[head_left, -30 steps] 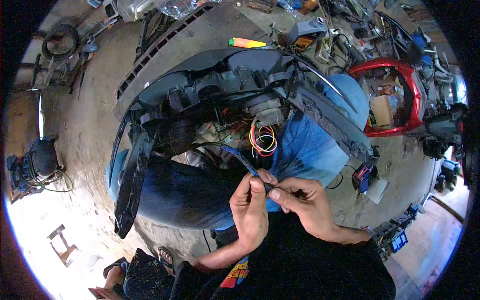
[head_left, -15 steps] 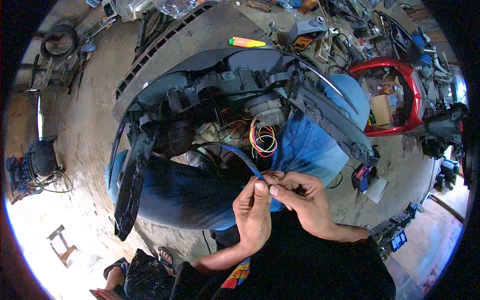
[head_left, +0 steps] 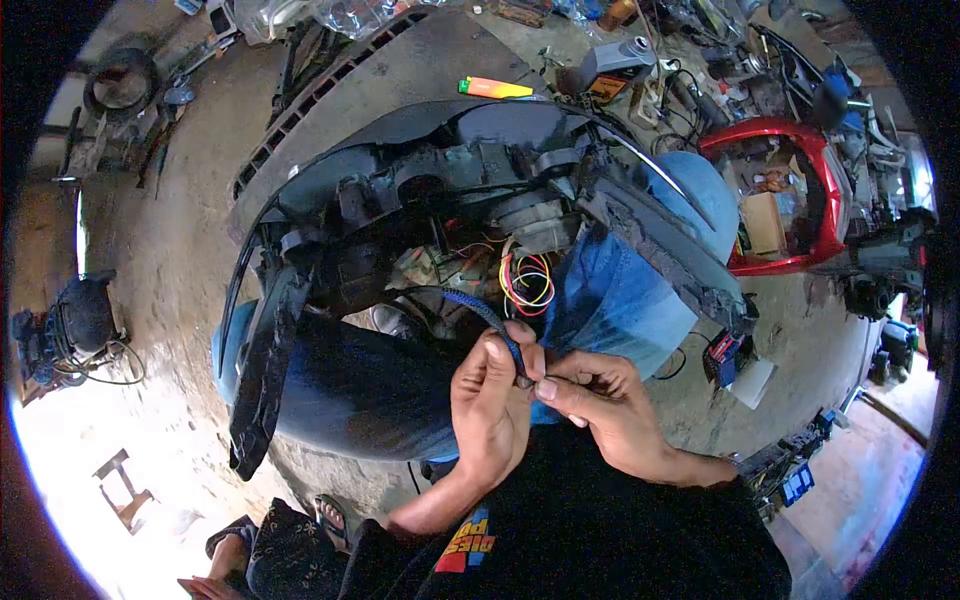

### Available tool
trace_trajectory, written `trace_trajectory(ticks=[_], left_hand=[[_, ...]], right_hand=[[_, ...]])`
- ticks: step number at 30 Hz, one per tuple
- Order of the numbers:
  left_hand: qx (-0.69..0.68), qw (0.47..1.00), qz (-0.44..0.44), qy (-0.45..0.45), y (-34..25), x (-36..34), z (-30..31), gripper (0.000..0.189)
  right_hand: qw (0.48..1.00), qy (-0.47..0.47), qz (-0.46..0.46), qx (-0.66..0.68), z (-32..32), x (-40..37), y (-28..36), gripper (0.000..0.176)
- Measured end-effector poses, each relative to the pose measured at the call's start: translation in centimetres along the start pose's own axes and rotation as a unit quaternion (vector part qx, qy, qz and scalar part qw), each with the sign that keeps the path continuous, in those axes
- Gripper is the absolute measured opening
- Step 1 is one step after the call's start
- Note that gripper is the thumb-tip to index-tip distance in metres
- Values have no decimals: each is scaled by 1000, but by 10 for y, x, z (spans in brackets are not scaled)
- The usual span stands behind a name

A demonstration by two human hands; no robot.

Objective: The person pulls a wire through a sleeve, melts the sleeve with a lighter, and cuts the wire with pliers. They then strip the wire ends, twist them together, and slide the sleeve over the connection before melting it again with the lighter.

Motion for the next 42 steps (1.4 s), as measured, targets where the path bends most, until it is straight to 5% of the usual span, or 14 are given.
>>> trace_trajectory(ticks=[27, 42], left_hand=[[-26, 997, -51, -52, 24, -20, -2, 31], [-51, 991, -67, -103, 24, -21, -16, 29]], right_hand=[[988, -83, 123, -31, -4, 2, -21, 12], [989, -81, 112, -50, -9, 4, -11, 13]])
Point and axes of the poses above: each hand's wrist, its own x-axis towards the middle knuckle, its own z-axis out of the back of the hand, y = z × x, the point moved 2 cm from there along x, towards the middle knuckle
